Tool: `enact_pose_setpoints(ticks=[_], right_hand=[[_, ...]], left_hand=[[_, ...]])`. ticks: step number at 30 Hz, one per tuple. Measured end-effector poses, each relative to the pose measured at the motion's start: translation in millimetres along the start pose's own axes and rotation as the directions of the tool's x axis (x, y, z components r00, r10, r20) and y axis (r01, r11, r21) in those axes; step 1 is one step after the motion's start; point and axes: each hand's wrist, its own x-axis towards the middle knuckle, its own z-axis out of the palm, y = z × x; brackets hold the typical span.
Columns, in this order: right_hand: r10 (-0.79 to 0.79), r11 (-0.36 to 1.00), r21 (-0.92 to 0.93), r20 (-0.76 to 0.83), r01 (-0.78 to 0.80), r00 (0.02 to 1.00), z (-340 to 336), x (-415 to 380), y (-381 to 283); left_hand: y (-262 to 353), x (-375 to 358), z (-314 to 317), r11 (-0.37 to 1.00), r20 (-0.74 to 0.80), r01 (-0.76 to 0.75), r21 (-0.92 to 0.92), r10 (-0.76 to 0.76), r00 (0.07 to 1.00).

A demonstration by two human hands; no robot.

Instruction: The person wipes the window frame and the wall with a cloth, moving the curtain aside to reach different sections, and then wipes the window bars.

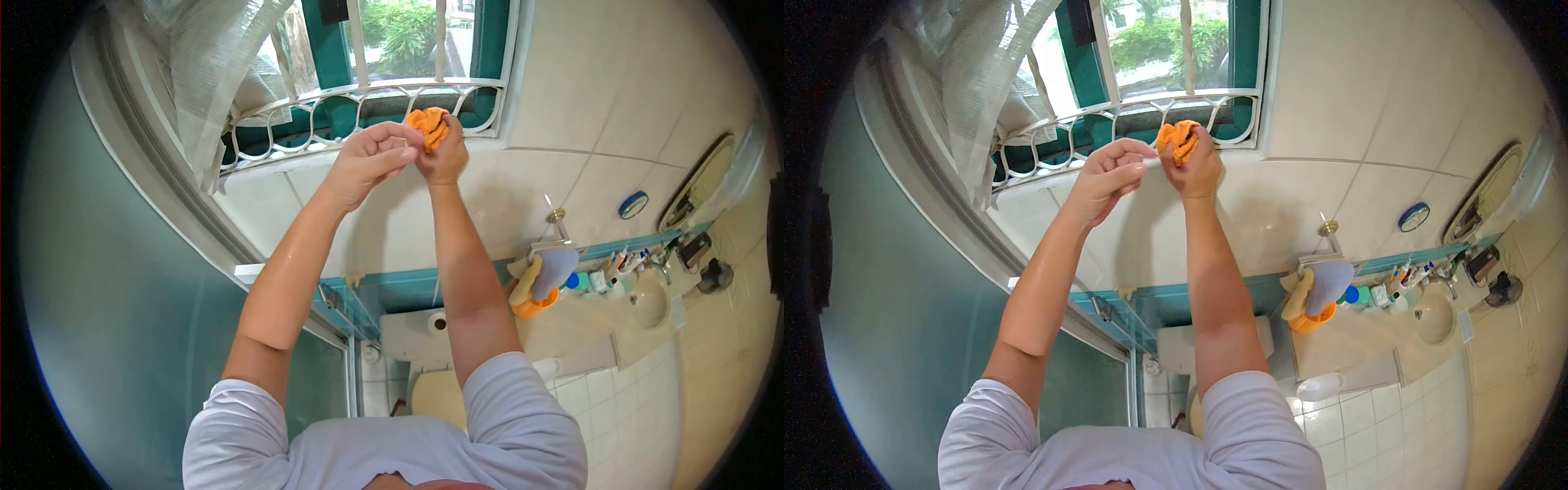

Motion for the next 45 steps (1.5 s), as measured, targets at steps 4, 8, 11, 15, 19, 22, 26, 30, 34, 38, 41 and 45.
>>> enact_pose_setpoints(ticks=[4,8,11,15,19,22,26,30,34,38,41,45], right_hand=[[0.006,0.997,0.079,0.065,-0.011,0.998,-4.2,2.1,-2.4],[0.1,0.994,-0.081,0.376,-0.074,0.921,-15.5,15.8,-14.5],[0.042,0.999,-0.001,0.285,-0.043,0.958,-11.7,9.2,-10.6],[0.148,0.911,0.357,0.182,-0.205,0.972,8.5,-1.6,5.8],[0.175,0.919,0.302,0.265,-0.254,0.948,-3.7,-6.0,2.0],[0.315,0.567,0.653,0.393,-0.503,0.864,26.8,-26.2,44.3],[0.186,0.812,0.514,0.222,-0.277,0.957,22.3,-16.0,35.2],[-0.132,0.991,-0.027,0.077,0.134,0.988,0.7,0.1,4.8],[-0.136,0.985,-0.091,0.079,0.143,0.987,0.6,0.3,0.6],[-0.254,0.953,-0.161,0.038,0.256,0.967,6.1,-2.5,12.1],[-0.222,0.97,-0.09,0.065,0.228,0.973,6.1,0.3,7.4],[-0.221,0.968,-0.101,0.08,0.229,0.972,3.1,3.1,1.4]], left_hand=[[-14.9,44.9,13.1,0.496,0.036,-0.319,0.808,0.499,0.866],[-5.6,78.8,42.5,0.157,0.071,-0.123,0.98,0.299,0.952],[-2.2,97.1,60.9,-0.039,0.009,-0.002,0.999,0.185,0.983],[-6.6,113.3,77.0,-0.047,-0.016,0.024,0.999,0.162,0.987],[-10.7,127.3,84.1,0.12,0.03,-0.053,0.991,0.185,0.982],[-4.5,144.5,73.9,0.374,0.031,-0.037,0.927,0.023,0.999],[-2.4,86.5,44.4,0.523,0.045,-0.373,0.767,0.536,0.843],[-61.2,6.3,-52.4,0.16,0.048,-0.248,0.955,0.745,0.665],[-86.0,-25.8,-106.0,-0.004,-0.057,0.092,0.996,0.765,0.642],[-80.9,-42.5,-139.4,-0.094,-0.068,0.229,0.969,0.79,0.609],[-65.1,-51.6,-168.2,-0.165,-0.004,0.211,0.964,0.78,0.626],[-59.1,-58.3,-206.3,-0.096,-0.086,0.265,0.959,0.797,0.598]])
